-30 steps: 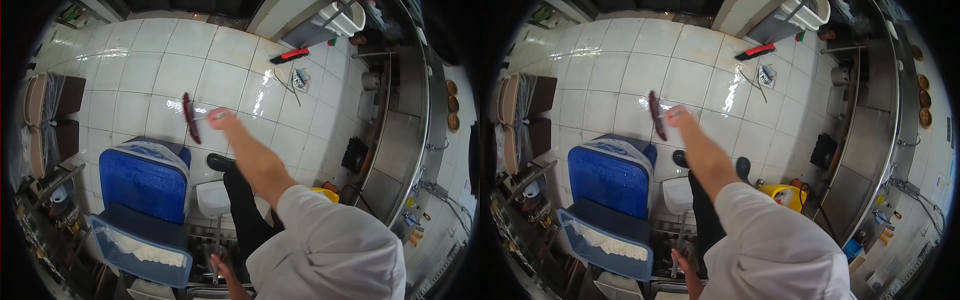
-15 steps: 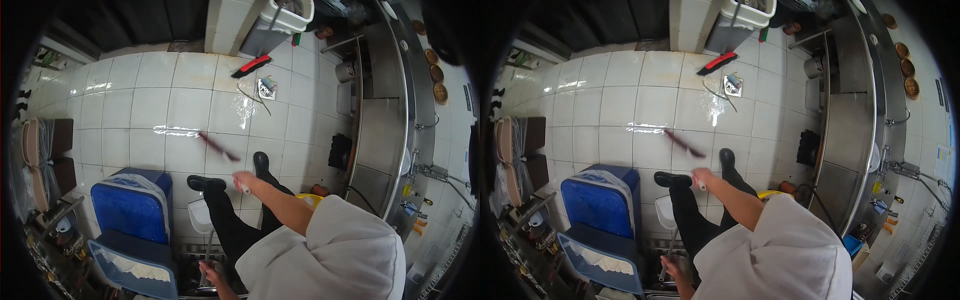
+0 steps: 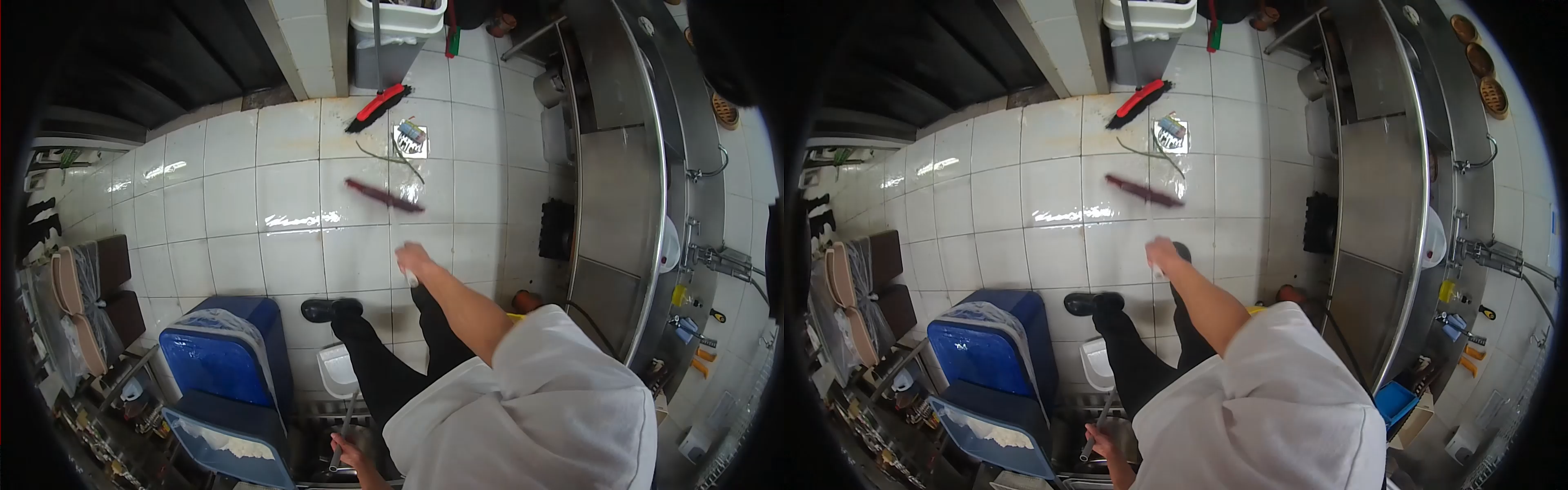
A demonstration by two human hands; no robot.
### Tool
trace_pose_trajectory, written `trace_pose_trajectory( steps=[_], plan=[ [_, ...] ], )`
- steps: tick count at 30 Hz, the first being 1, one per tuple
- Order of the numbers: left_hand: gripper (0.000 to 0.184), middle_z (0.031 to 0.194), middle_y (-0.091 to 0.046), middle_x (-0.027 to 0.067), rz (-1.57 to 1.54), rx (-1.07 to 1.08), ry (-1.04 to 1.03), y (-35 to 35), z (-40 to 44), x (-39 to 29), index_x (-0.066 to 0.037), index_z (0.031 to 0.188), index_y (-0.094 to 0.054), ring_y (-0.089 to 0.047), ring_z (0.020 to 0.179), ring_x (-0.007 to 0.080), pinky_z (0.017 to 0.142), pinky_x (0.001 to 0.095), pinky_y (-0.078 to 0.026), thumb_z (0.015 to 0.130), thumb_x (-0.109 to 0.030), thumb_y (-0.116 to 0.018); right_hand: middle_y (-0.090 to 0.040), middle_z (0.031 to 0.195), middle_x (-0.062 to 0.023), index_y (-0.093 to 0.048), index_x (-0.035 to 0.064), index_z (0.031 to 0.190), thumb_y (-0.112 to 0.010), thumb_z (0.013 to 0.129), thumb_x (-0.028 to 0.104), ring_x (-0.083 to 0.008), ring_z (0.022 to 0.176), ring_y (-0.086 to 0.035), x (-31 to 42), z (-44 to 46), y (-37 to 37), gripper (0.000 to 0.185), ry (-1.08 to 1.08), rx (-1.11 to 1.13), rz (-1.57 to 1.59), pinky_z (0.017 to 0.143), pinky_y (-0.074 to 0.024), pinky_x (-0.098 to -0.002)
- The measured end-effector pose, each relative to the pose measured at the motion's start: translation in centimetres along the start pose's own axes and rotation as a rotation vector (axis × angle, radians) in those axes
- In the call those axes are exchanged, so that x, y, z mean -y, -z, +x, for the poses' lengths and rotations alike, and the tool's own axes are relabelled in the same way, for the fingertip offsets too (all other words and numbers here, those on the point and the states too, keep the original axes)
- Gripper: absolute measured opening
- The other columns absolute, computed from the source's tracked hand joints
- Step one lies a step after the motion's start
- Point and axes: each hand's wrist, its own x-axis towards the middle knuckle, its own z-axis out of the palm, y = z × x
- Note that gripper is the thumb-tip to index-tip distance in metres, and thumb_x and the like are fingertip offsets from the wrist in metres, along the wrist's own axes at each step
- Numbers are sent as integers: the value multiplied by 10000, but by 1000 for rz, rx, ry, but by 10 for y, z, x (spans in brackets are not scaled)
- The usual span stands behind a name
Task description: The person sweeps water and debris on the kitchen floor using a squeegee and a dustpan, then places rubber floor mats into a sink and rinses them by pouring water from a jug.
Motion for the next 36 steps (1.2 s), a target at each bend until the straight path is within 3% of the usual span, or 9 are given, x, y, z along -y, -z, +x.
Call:
trace_pose_trajectory(
  steps=[8,15,23,25,28,30,31,34,36],
  plan=[
    [517,776,-507,50,94,-111,155,9,3,-13,-3,913,-555,-476,711,178,614,341,-410,903,-518,-592,-683,674,-119,-715,124,647,-678,596,238,-270,627,-670,-12,100,18,130,335,247,-893,587,-514,-409],
    [467,866,-542,99,-178,-141,402,61,46,20,0,951,-517,-544,751,224,609,363,-451,930,-463,-571,-669,714,-119,-582,68,622,-679,706,133,-254,569,-636,28,90,-37,144,-1,-190,-79,461,-490,-402],
    [382,777,-553,73,-258,-146,294,87,112,48,-7,926,-535,-527,673,160,590,313,-440,970,-387,-541,-535,590,-86,-560,50,590,-541,806,98,-214,463,-522,160,145,-93,222,-487,63,535,369,-389,-367],
    [400,813,-565,79,-183,2,271,97,124,53,-3,949,-537,-569,701,176,603,316,-450,969,-402,-538,-540,600,-117,-544,2,727,-533,813,120,-242,495,-557,186,142,-148,146,-418,-315,552,438,-458,-398],
    [431,845,-577,91,-111,-21,361,107,130,54,-6,1000,-545,-619,729,203,605,303,-459,962,-435,-533,-542,629,-145,-546,-13,915,-507,887,142,-257,496,-560,145,117,-204,163,753,178,4,412,-449,-408],
    [458,861,-591,104,-103,-39,388,95,141,44,-5,1034,-546,-633,740,212,613,313,-467,957,-456,-528,-545,648,-121,-537,22,946,-507,908,113,-225,475,-541,317,18,-243,103,-293,173,762,381,-421,-374],
    [458,861,-591,104,-100,-32,394,95,149,42,-5,1034,-546,-633,740,212,613,313,-467,957,-456,-528,-557,645,-64,-559,84,757,-563,855,115,-208,528,-549,338,12,-268,102,-391,602,1176,461,-450,-361],
    [462,887,-595,106,-117,27,381,91,170,37,-6,1039,-546,-637,764,216,648,307,-467,957,-460,-524,-500,568,-49,-509,83,731,-564,860,116,-181,455,-504,434,51,-363,143,-322,683,988,400,-407,-311],
    [450,855,-568,81,-203,38,372,98,180,11,-24,1017,-524,-584,729,186,593,270,-433,932,-463,-574,-504,583,-59,-510,51,739,-576,847,88,-187,453,-503,429,149,-416,131,-1075,1026,1278,399,-412,-315]
  ],
)
